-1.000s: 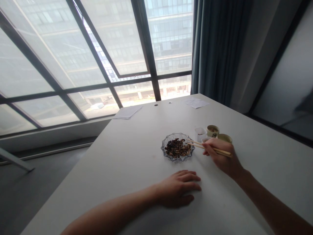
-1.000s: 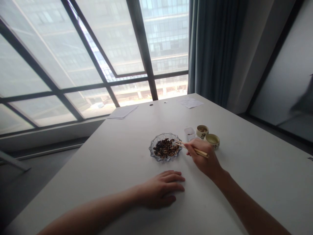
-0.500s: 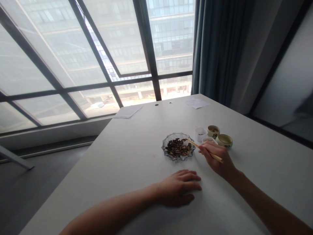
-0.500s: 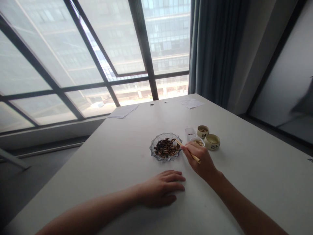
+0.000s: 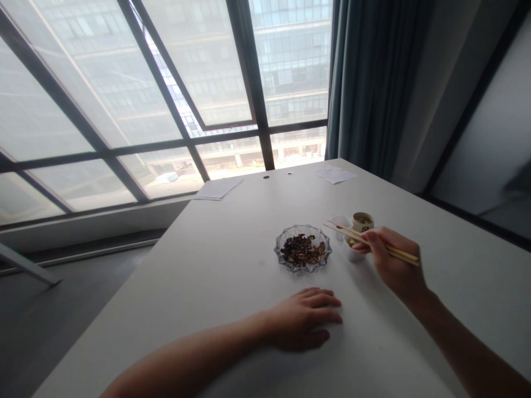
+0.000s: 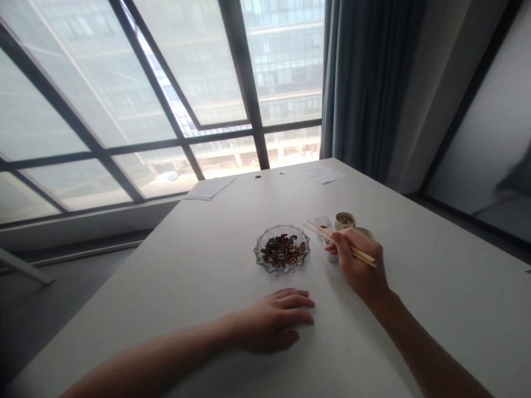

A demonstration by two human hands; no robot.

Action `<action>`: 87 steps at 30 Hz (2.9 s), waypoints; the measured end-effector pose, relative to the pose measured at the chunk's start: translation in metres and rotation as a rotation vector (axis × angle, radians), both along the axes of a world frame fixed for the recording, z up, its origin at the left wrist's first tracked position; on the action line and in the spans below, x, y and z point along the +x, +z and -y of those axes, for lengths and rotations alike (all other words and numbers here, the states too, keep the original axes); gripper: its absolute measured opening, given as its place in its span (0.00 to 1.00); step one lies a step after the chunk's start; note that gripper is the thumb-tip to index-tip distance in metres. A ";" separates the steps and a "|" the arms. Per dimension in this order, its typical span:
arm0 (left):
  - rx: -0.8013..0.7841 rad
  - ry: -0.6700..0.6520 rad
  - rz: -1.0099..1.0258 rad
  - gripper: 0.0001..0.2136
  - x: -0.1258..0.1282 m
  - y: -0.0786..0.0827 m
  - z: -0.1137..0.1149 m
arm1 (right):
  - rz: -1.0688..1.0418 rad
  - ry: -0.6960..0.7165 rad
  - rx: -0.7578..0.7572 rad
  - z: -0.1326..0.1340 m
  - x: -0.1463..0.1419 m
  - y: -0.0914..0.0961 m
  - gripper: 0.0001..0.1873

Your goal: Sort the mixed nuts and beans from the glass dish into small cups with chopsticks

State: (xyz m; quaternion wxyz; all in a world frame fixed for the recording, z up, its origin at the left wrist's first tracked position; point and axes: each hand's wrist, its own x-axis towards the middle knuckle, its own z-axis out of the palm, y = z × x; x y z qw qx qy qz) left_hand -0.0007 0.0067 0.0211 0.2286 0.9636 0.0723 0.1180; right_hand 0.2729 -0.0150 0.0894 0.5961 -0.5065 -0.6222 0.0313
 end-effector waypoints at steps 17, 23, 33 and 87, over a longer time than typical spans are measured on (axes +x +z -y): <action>0.016 -0.010 0.028 0.18 0.001 0.002 0.000 | 0.226 0.138 -0.021 -0.005 -0.040 -0.023 0.27; 0.020 -0.003 0.027 0.18 0.001 0.001 0.001 | 0.154 0.111 0.022 -0.003 -0.030 -0.018 0.27; 0.015 -0.001 0.020 0.18 0.001 0.002 0.001 | -0.112 0.090 -0.093 -0.010 -0.011 -0.021 0.29; 0.011 -0.003 0.001 0.19 0.002 0.004 0.000 | -0.209 0.264 -0.219 -0.014 -0.018 -0.029 0.27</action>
